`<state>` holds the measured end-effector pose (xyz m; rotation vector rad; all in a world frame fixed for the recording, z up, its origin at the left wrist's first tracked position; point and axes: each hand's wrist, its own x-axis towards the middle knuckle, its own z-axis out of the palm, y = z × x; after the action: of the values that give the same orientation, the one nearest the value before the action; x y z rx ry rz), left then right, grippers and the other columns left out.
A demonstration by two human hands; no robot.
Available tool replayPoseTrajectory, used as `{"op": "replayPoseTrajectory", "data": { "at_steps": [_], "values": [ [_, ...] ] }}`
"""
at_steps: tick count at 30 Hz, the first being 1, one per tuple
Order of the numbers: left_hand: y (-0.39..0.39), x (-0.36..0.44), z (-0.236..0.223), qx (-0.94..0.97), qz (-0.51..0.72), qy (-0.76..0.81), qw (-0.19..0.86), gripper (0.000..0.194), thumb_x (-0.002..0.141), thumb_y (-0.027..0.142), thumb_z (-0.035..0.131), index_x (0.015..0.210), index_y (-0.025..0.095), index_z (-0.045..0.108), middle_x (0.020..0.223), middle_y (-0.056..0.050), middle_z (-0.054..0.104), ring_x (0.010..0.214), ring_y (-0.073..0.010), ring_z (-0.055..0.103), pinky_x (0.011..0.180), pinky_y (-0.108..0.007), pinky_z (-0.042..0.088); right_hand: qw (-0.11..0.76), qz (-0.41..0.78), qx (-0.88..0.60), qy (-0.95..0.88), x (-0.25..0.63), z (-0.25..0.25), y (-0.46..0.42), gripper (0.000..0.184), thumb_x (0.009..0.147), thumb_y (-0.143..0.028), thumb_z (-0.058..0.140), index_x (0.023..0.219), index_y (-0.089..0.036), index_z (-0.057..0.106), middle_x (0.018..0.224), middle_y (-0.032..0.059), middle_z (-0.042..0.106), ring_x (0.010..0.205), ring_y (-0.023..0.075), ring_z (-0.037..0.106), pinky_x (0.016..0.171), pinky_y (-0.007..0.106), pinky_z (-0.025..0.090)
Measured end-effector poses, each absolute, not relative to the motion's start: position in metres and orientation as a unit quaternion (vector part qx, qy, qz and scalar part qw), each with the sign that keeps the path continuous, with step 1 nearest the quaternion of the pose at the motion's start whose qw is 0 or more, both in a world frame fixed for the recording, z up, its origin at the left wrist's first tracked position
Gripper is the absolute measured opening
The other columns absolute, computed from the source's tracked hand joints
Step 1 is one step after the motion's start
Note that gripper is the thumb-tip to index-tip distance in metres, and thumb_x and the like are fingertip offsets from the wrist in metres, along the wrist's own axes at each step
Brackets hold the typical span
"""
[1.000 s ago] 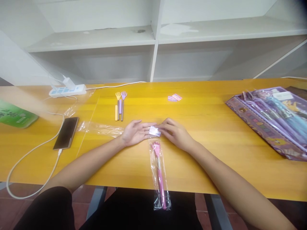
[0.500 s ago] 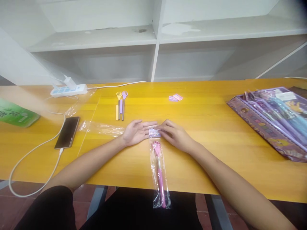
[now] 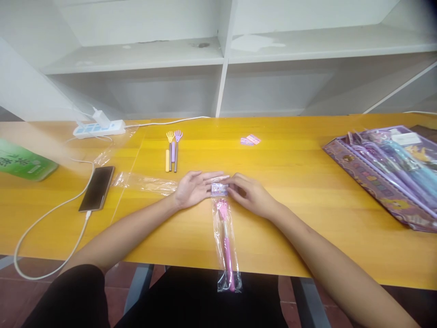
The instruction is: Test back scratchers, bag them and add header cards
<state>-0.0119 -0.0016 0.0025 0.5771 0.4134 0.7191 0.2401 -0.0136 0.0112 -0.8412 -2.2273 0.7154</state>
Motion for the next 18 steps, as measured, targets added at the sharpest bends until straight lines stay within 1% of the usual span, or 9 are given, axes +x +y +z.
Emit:
{"op": "replayPoseTrajectory", "data": {
  "at_steps": [5,11,14,16,17,18],
  "values": [
    [-0.0021,-0.0126,0.0016,0.285,0.344,0.197,0.873,0.065,0.095,0.049,0.049,0.141,0.007,0.066,0.155,-0.021,0.059,0.145,-0.0368,0.054,0.123,-0.053,0.038,0.297,0.283,-0.329,-0.851,0.2419,0.0116,-0.0133,0.032,0.106,-0.021,0.054,0.134,-0.027,0.067,0.092,0.0036,0.061,0.076,0.0180,0.060,0.073,0.032,0.051],
    [-0.0021,-0.0133,0.0017,0.301,0.343,0.195,0.868,0.066,0.094,0.052,0.052,0.141,0.008,0.068,0.160,-0.020,0.055,0.150,-0.0372,0.050,0.125,-0.053,0.036,0.284,0.292,-0.328,-0.853,0.2435,0.0133,-0.0129,0.031,0.107,-0.024,0.053,0.133,-0.028,0.068,0.091,0.0037,0.063,0.077,0.0190,0.061,0.074,0.034,0.051],
    [-0.0032,-0.0113,0.0009,0.319,0.341,0.209,0.859,0.064,0.093,0.054,0.058,0.139,0.011,0.070,0.160,-0.019,0.055,0.149,-0.0369,0.051,0.124,-0.052,0.039,0.291,0.297,-0.329,-0.848,0.2424,0.0132,-0.0135,0.025,0.107,-0.027,0.053,0.126,-0.028,0.069,0.093,0.0041,0.065,0.079,0.0193,0.062,0.075,0.035,0.052],
    [-0.0048,-0.0086,-0.0012,0.351,0.350,0.234,0.836,0.055,0.092,0.045,0.069,0.138,0.015,0.071,0.159,-0.018,0.057,0.146,-0.0357,0.056,0.122,-0.051,0.041,0.334,0.311,-0.360,-0.814,0.2409,0.0103,-0.0139,0.019,0.107,-0.032,0.055,0.120,-0.027,0.068,0.091,0.0035,0.065,0.077,0.0188,0.062,0.073,0.034,0.052],
    [-0.0058,-0.0072,-0.0026,0.374,0.357,0.246,0.820,0.052,0.090,0.038,0.075,0.138,0.018,0.071,0.158,-0.017,0.058,0.144,-0.0347,0.058,0.121,-0.051,0.042,0.359,0.326,-0.381,-0.787,0.2400,0.0080,-0.0139,0.018,0.106,-0.035,0.057,0.120,-0.026,0.065,0.090,0.0030,0.065,0.075,0.0182,0.062,0.070,0.033,0.052],
    [-0.0068,-0.0059,-0.0041,0.401,0.364,0.253,0.801,0.052,0.089,0.032,0.079,0.139,0.022,0.071,0.157,-0.016,0.059,0.142,-0.0337,0.060,0.121,-0.050,0.043,0.381,0.347,-0.399,-0.758,0.2389,0.0055,-0.0139,0.022,0.104,-0.039,0.061,0.122,-0.026,0.062,0.092,0.0025,0.065,0.073,0.0175,0.062,0.067,0.033,0.052]
  ]
}}
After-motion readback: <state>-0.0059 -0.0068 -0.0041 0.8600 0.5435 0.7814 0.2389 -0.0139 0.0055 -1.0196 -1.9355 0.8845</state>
